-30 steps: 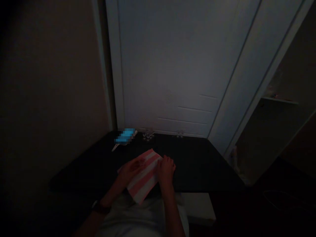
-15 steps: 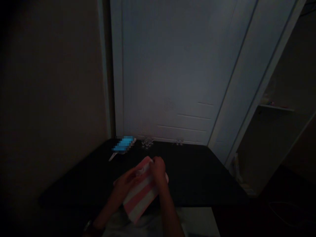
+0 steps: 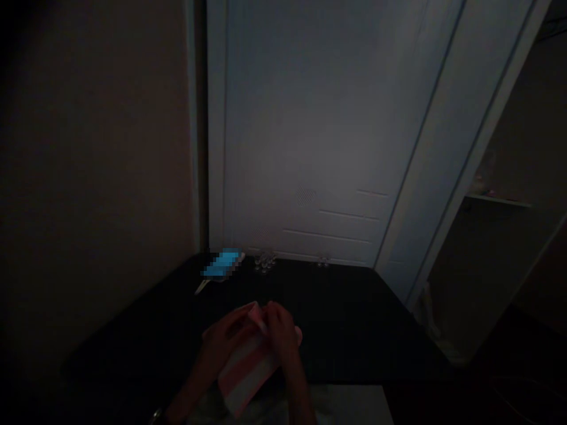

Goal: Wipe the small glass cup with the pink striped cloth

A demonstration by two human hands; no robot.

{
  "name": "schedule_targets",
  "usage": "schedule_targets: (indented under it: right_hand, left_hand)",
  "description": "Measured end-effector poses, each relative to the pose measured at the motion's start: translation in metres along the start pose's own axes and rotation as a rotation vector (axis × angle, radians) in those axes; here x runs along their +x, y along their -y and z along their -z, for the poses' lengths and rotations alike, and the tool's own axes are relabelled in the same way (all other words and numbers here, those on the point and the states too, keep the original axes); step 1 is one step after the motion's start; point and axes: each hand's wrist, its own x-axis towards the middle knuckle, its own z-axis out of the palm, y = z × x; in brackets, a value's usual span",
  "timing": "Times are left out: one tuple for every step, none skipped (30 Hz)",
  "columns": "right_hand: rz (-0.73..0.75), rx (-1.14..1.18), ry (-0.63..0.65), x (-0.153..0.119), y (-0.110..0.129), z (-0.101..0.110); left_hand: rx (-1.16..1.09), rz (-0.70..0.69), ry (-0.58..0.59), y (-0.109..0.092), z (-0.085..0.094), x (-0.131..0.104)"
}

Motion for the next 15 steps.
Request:
schedule_targets:
  right_hand:
    - [-0.011,-0.015,-0.007,0.001,-0.001,-0.002]
    - [-0.010,-0.022,-0.004,0.001,-0.001,-0.003]
    - [0.001,-0.025,0.012,0.002,-0.001,-0.005]
    - [0.017,-0.024,0.027,0.002,0.000,-0.006]
    - [0.035,-0.020,0.045,0.002,0.001,-0.008]
    - [0.050,-0.020,0.061,0.002,0.003,-0.010]
    - [0.061,-0.025,0.076,0.001,0.004,-0.011]
    - [0.067,-0.036,0.080,0.000,0.004,-0.013]
    - [0.071,-0.054,0.072,-0.001,0.004,-0.014]
    - [0.076,-0.076,0.055,-0.002,0.004,-0.016]
    - [0.083,-0.101,0.032,-0.003,0.003,-0.017]
    - [0.092,-0.130,0.006,-0.004,0.002,-0.018]
    - [0.098,-0.164,-0.018,-0.005,0.000,-0.019]
    - [0.097,-0.199,-0.043,-0.005,-0.001,-0.021]
    - [0.092,-0.230,-0.065,-0.005,-0.002,-0.021]
  left_hand:
    - [0.003,-0.016,0.002,0.001,0.000,0.000]
    - [0.006,-0.027,0.003,0.002,0.001,0.001]
    - [0.013,-0.031,-0.003,0.003,0.001,0.001]
    - [0.025,-0.028,-0.006,0.004,0.001,0.001]
    - [0.042,-0.018,-0.014,0.005,0.001,0.002]
    - [0.063,-0.004,-0.019,0.006,0.001,0.002]
    - [0.086,0.012,-0.025,0.006,0.001,0.002]
    - [0.105,0.026,-0.025,0.006,0.001,0.002]
    - [0.121,0.034,-0.023,0.005,0.000,0.002]
    - [0.136,0.038,-0.023,0.004,0.000,0.002]
    - [0.151,0.038,-0.022,0.002,0.000,0.002]
    - [0.165,0.032,-0.013,0.000,0.000,0.001]
    - [0.174,0.024,-0.003,-0.002,-0.001,0.000]
    - [0.175,0.017,0.013,-0.005,-0.001,0.000]
    - [0.169,0.012,0.028,-0.007,-0.002,-0.001]
